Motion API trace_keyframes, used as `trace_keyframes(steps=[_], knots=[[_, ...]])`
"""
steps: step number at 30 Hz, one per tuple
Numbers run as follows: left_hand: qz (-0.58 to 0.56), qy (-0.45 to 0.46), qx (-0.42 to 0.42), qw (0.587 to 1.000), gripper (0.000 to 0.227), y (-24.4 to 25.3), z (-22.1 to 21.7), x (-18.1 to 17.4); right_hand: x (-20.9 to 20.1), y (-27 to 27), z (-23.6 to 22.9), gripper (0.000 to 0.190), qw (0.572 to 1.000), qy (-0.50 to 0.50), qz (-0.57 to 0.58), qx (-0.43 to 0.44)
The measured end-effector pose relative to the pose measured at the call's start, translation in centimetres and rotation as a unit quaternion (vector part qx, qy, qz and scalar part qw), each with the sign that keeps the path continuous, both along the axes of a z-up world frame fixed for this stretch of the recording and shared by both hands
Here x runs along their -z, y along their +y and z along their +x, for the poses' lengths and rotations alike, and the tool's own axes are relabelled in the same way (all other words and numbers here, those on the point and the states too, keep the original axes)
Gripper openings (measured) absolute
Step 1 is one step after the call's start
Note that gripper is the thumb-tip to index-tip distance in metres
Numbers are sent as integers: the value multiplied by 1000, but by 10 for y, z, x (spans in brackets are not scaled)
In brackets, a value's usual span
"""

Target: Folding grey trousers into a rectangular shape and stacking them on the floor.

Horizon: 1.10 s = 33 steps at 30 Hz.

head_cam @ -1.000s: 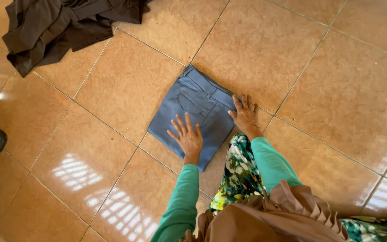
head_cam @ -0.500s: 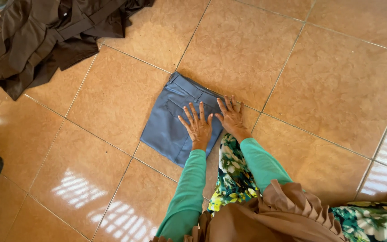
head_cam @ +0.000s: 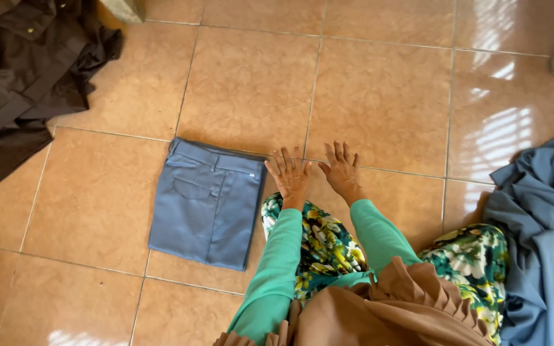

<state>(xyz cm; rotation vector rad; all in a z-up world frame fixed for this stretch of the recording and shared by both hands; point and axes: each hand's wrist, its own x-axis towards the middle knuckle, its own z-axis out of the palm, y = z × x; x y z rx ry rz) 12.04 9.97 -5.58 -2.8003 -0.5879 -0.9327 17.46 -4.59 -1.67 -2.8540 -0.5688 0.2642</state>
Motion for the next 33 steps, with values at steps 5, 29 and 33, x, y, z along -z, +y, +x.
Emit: trace_keyframes(steps=[5,29,33], knots=[[-81,141,15,987,72,-21,5,-10,-12,-36,0,69,1000,2,-7,28],[-142,391,263,870,69,-313,59,-90,-66,-328,-25,67,956,4,-30,292],[-122,337,390,848,68,-414,39,-115,-77,-416,-68,68,925,-73,-39,372]])
